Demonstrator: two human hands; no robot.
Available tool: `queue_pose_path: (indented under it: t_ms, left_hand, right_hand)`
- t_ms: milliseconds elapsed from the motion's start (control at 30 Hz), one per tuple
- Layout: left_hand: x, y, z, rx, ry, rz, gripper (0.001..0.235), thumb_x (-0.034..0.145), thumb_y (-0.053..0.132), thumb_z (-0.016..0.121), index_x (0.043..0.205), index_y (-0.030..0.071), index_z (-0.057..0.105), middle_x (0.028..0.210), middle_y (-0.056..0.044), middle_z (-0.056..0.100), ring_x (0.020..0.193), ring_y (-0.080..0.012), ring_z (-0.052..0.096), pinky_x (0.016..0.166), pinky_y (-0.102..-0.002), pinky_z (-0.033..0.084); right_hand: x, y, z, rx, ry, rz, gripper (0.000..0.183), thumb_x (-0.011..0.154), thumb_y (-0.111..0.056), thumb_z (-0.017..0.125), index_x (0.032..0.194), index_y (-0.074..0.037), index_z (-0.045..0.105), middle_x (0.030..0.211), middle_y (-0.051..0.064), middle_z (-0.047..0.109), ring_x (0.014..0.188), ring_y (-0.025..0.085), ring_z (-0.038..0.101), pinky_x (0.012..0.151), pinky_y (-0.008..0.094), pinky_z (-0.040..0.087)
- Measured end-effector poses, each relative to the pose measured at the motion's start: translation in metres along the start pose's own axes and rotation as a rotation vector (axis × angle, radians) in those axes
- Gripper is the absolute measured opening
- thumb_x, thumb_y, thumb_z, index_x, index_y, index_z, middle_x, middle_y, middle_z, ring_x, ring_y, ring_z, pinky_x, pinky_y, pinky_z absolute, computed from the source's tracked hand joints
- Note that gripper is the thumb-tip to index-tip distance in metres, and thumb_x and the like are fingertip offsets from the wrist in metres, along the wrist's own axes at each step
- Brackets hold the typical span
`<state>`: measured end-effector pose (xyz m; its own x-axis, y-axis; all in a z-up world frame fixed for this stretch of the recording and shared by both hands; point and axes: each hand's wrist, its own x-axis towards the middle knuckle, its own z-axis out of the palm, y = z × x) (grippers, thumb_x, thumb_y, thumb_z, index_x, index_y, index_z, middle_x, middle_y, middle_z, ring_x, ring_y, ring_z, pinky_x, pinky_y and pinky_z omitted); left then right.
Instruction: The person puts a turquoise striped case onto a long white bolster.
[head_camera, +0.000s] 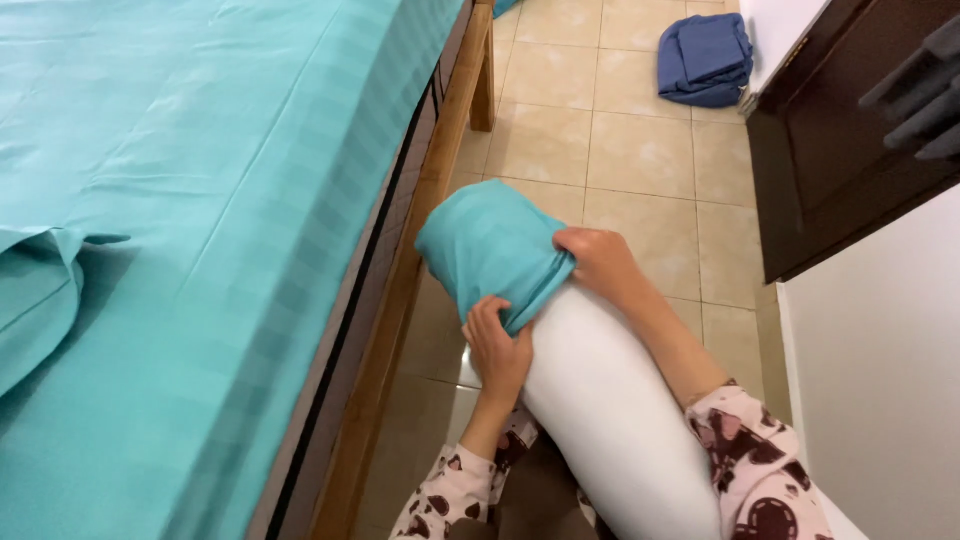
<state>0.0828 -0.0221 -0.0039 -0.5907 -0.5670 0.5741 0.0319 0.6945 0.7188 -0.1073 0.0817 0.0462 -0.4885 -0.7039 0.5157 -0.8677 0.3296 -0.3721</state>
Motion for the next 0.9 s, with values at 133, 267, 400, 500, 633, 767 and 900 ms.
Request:
queue_pose_path:
  t_ms: [133,267,400,500,633,767,900]
  left_hand:
    - [0.005,-0.012,0.003,0.095,0.067,-0.031,0.054,0.072,0.003,0.071,0.122,0.004,0.050,0.119,-0.017,0.054,0.117,-0.0400,0.051,0.100,-0.053,0.034]
    - [-0.011,-0.013,0.007,0.036,0.003,0.082,0.046,0.072,-0.001,0.066,0.118,0.003,0.063,0.116,-0.016,0.062,0.108,-0.0374,0.056,0.095,-0.048,0.043]
    - [-0.027,0.005,-0.003,-0.111,-0.298,0.279,0.028,0.074,0.004,0.072,0.102,0.006,0.071,0.091,-0.011,0.064,0.090,-0.0346,0.063,0.083,-0.045,0.049]
    - [-0.003,0.015,-0.029,-0.001,-0.565,0.296,0.019,0.086,0.016,0.080,0.096,0.006,0.067,0.093,-0.010,0.067,0.092,-0.0338,0.065,0.079,-0.044,0.050]
    - [0.071,0.019,-0.048,-0.154,-0.594,-0.031,0.035,0.088,0.034,0.080,0.112,0.009,0.073,0.096,-0.008,0.071,0.086,-0.0268,0.068,0.077,-0.039,0.055]
    - [0.091,-0.015,-0.012,0.086,0.046,0.287,0.032,0.087,0.023,0.077,0.112,0.003,0.073,0.101,-0.014,0.067,0.091,-0.0334,0.061,0.079,-0.043,0.051]
    - [0.079,-0.041,0.012,0.006,0.061,0.201,0.011,0.093,0.010,0.077,0.103,0.007,0.078,0.087,-0.007,0.066,0.080,-0.0278,0.060,0.071,-0.040,0.049]
  right_hand:
    - [-0.002,-0.021,-0.045,-0.120,-0.348,-0.114,0.021,0.068,-0.008,0.073,0.089,-0.011,0.071,0.084,0.013,0.073,0.081,0.038,0.068,0.068,0.049,0.053]
    - [-0.015,-0.016,-0.044,-0.112,-0.609,-0.036,0.014,0.070,-0.019,0.075,0.084,-0.015,0.074,0.080,0.013,0.072,0.079,0.038,0.068,0.067,0.050,0.052]
    - [-0.024,0.007,-0.024,-0.077,-0.664,0.082,0.018,0.070,-0.030,0.076,0.073,-0.013,0.070,0.074,0.012,0.070,0.080,0.035,0.068,0.066,0.048,0.050]
    - [-0.024,0.001,-0.022,-0.106,-0.653,0.064,0.015,0.068,-0.025,0.074,0.074,-0.014,0.068,0.073,0.010,0.069,0.077,0.034,0.067,0.064,0.047,0.048]
    - [-0.010,-0.006,-0.040,0.172,-0.719,0.044,0.023,0.072,-0.029,0.078,0.075,-0.011,0.065,0.071,0.010,0.068,0.070,0.032,0.064,0.060,0.043,0.047]
    - [-0.010,0.006,-0.026,0.307,-0.809,0.001,0.040,0.071,-0.034,0.088,0.078,-0.007,0.059,0.069,0.007,0.059,0.066,0.023,0.057,0.061,0.039,0.045]
    - [-0.006,0.021,-0.006,0.760,-0.606,0.284,0.023,0.085,-0.026,0.080,0.098,-0.009,0.072,0.072,0.001,0.060,0.071,0.015,0.052,0.065,0.034,0.045]
